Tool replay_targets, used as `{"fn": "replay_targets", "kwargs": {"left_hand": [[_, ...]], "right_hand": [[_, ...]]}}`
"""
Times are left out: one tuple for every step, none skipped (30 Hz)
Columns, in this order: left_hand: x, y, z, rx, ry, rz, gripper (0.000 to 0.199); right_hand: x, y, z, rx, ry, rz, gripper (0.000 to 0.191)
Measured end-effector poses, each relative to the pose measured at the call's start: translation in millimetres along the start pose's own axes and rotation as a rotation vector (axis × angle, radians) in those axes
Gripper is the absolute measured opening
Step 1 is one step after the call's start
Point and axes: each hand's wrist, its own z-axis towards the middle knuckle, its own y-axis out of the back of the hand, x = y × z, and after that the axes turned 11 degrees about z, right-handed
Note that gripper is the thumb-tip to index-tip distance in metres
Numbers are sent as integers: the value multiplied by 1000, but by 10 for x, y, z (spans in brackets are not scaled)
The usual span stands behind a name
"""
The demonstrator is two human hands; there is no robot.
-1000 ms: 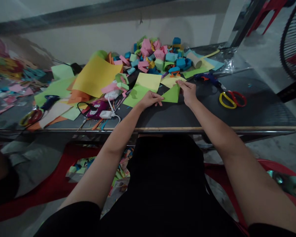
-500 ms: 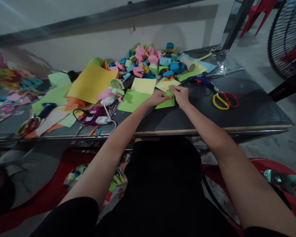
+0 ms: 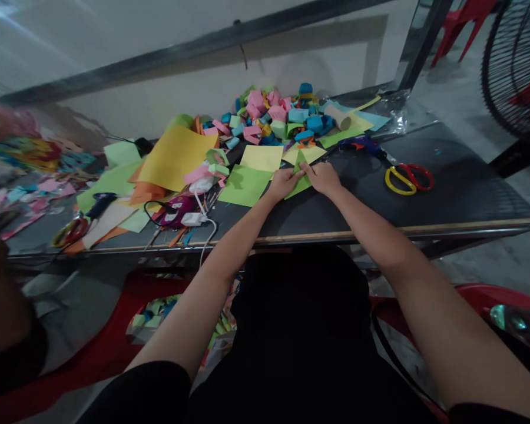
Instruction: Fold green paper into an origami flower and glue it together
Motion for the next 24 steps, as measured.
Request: {"fn": "replay_targets", "kwargs": {"left_hand": [[-7,1,4,-2,1,-9,59],[-13,3,7,-6,1,-18,59],[-18,6,9,-9,1,-25,59],[-22,10,10,-12,2,-32,59],[-26,14,9,-12,5,-38,59],[-28,19,7,-10,9,-44,59],[-29,24,5,-6,16,-50,59],[-28,30,3,-2,28,-56,59],[-25,36,3,1,43,-65,60],[-18,40,3,-1,59,-78,60],[-9,43,6,-9,75,-99,59],[2,42,9,-21,90,-125,58],[15,39,14,-32,104,-154,57],[30,33,19,-41,120,-183,56],[44,24,25,-45,139,-210,55],[57,15,31,-41,158,-239,55],[68,6,36,-33,174,-269,55],[78,0,41,-19,183,-301,55],[87,-3,44,-3,186,-334,56],[94,0,45,13,188,-365,56],[101,9,42,27,188,-392,56],[106,21,37,40,189,-413,57],[110,36,28,51,190,-429,58],[113,51,17,60,194,-442,58]], "right_hand": [[18,-12,-7,-22,-37,-24,73],[34,-25,-12,-44,-74,-42,73],[46,-37,-15,-63,-105,-54,73],[53,-47,-17,-75,-126,-59,73],[54,-53,-17,-80,-135,-57,74],[49,-56,-17,-82,-130,-49,73],[37,-53,-15,-84,-114,-36,73],[21,-46,-12,-89,-92,-16,72],[0,-35,-10,-93,-66,9,72],[-23,-21,-8,-92,-37,42,72],[-47,-7,-6,-76,-7,80,72],[-68,5,-4,-48,22,123,72],[-86,14,-4,-14,47,168,73],[-99,18,-5,16,66,214,74],[-106,17,-7,36,77,258,74],[-109,12,-11,44,77,299,74],[-106,4,-16,39,68,333,74],[-99,-4,-23,28,53,359,74],[-88,-10,-31,24,38,377,73],[-75,-12,-39,26,21,390,73],[-60,-9,-47,42,6,402,73],[-44,-2,-55,70,-8,420,73],[-29,10,-61,109,-22,445,73],[-17,25,-64,159,-36,479,72]]}}
